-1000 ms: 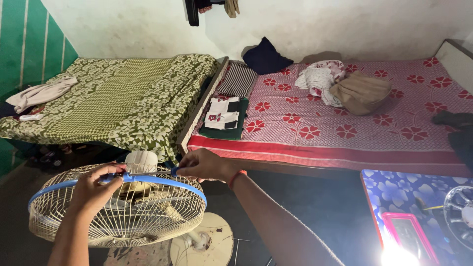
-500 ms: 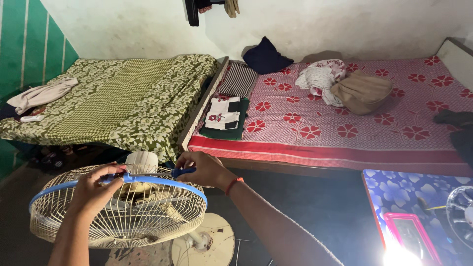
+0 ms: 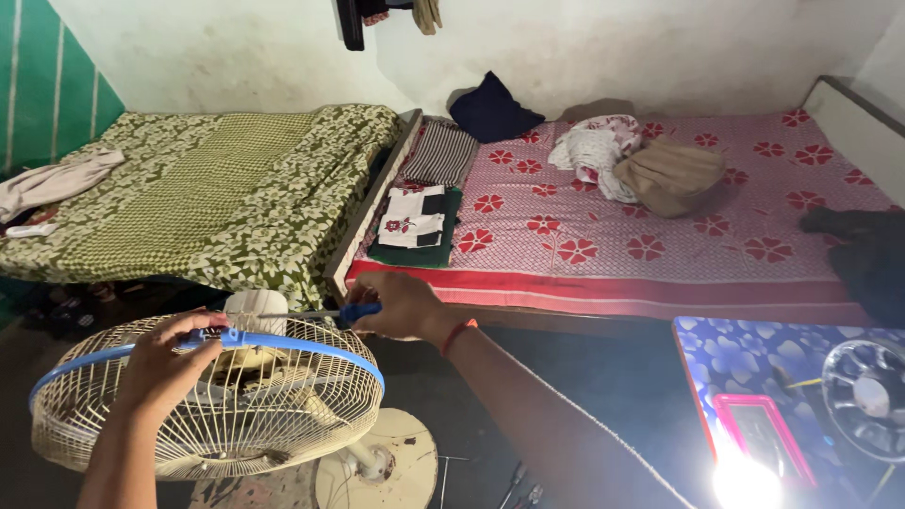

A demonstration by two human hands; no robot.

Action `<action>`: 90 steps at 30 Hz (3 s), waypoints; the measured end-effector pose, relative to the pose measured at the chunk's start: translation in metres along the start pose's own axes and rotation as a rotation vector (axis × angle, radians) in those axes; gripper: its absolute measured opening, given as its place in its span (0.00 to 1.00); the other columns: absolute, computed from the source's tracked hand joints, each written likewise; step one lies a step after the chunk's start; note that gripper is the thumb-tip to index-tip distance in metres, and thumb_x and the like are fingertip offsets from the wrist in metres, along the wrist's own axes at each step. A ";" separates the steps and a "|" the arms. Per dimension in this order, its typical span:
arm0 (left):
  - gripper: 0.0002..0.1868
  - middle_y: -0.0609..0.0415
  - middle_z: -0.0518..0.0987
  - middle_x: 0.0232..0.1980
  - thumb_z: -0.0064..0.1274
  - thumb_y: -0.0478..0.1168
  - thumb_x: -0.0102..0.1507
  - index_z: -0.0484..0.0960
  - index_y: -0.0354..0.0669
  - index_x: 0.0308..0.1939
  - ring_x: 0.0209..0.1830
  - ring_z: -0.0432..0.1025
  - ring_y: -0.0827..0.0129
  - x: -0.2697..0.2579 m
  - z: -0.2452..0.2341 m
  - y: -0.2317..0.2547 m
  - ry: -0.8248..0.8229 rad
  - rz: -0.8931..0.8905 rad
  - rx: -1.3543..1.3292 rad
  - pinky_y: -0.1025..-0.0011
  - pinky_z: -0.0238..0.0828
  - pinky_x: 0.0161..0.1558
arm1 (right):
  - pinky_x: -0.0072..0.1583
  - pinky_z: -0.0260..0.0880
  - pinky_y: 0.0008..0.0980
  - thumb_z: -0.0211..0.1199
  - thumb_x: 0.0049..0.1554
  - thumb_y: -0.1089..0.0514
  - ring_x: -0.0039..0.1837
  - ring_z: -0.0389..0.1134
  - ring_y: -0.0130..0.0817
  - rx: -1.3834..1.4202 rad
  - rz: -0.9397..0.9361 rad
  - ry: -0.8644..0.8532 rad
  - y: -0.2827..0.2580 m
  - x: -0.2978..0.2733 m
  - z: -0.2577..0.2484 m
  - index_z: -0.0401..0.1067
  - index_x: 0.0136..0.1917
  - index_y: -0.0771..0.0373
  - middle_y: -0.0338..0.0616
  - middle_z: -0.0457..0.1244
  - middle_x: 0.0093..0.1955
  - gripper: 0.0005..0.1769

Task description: The person disassembles a standing electric fan by removing the front grille and then unscrewing the fan blades from the motor housing using a screwdriver. The person then removes the blades and continues to work on the central hub area.

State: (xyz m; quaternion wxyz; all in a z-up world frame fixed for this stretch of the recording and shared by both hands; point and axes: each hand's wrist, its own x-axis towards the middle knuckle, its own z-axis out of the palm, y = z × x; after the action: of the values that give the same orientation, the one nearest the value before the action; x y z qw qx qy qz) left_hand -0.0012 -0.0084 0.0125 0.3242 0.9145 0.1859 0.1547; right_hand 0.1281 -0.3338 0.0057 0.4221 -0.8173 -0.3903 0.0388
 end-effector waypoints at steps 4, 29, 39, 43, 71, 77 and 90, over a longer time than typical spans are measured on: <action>0.17 0.58 0.81 0.63 0.68 0.47 0.56 0.89 0.56 0.50 0.59 0.75 0.64 0.004 0.005 -0.002 0.004 0.059 0.059 0.62 0.74 0.52 | 0.54 0.73 0.35 0.76 0.45 0.50 0.50 0.74 0.34 0.014 0.048 0.022 0.025 -0.009 -0.009 0.75 0.53 0.58 0.43 0.72 0.47 0.24; 0.18 0.53 0.86 0.49 0.69 0.53 0.58 0.88 0.45 0.42 0.50 0.80 0.62 0.011 0.032 -0.038 0.389 0.544 0.188 0.64 0.75 0.57 | 0.31 0.68 0.32 0.57 0.62 0.44 0.30 0.65 0.30 0.303 0.835 0.221 0.241 -0.172 -0.032 0.72 0.45 0.67 0.42 0.64 0.32 0.22; 0.19 0.54 0.87 0.46 0.66 0.55 0.57 0.88 0.43 0.39 0.43 0.81 0.63 -0.006 0.037 -0.007 0.381 0.542 0.187 0.63 0.75 0.53 | 0.34 0.66 0.32 0.63 0.59 0.48 0.33 0.63 0.27 0.501 0.573 0.128 0.106 -0.059 0.039 0.66 0.53 0.60 0.40 0.62 0.36 0.17; 0.17 0.55 0.88 0.44 0.68 0.54 0.55 0.89 0.47 0.38 0.40 0.81 0.64 -0.007 0.042 0.002 0.381 0.539 0.258 0.57 0.71 0.56 | 0.50 0.72 0.34 0.76 0.47 0.46 0.49 0.69 0.30 0.270 0.120 0.151 0.035 -0.014 0.062 0.70 0.58 0.63 0.43 0.68 0.48 0.31; 0.13 0.56 0.84 0.38 0.52 0.53 0.66 0.82 0.53 0.45 0.32 0.79 0.66 0.021 0.037 0.021 -0.046 0.409 0.332 0.66 0.77 0.37 | 0.50 0.72 0.38 0.73 0.51 0.45 0.46 0.74 0.37 -0.145 0.263 0.329 -0.043 0.027 0.076 0.77 0.47 0.61 0.47 0.71 0.41 0.20; 0.11 0.56 0.82 0.34 0.49 0.48 0.70 0.81 0.47 0.42 0.31 0.77 0.67 0.029 0.032 0.041 -0.293 0.221 0.297 0.65 0.75 0.32 | 0.49 0.73 0.41 0.75 0.45 0.48 0.45 0.75 0.40 -0.279 0.233 0.279 -0.047 0.019 0.056 0.77 0.45 0.56 0.44 0.72 0.41 0.17; 0.03 0.51 0.80 0.46 0.59 0.36 0.54 0.85 0.43 0.32 0.46 0.80 0.61 0.010 0.063 0.044 0.438 0.681 0.523 0.53 0.77 0.46 | 0.54 0.74 0.48 0.69 0.44 0.47 0.47 0.74 0.51 -0.522 0.140 0.156 -0.048 0.033 0.047 0.75 0.46 0.57 0.51 0.71 0.41 0.18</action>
State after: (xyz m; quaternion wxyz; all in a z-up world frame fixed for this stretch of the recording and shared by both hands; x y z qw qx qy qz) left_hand 0.0438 -0.0692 -0.0035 -0.0325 0.9203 -0.0275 0.3889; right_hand 0.1035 -0.2641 0.0195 0.2223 -0.9239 -0.2959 -0.0971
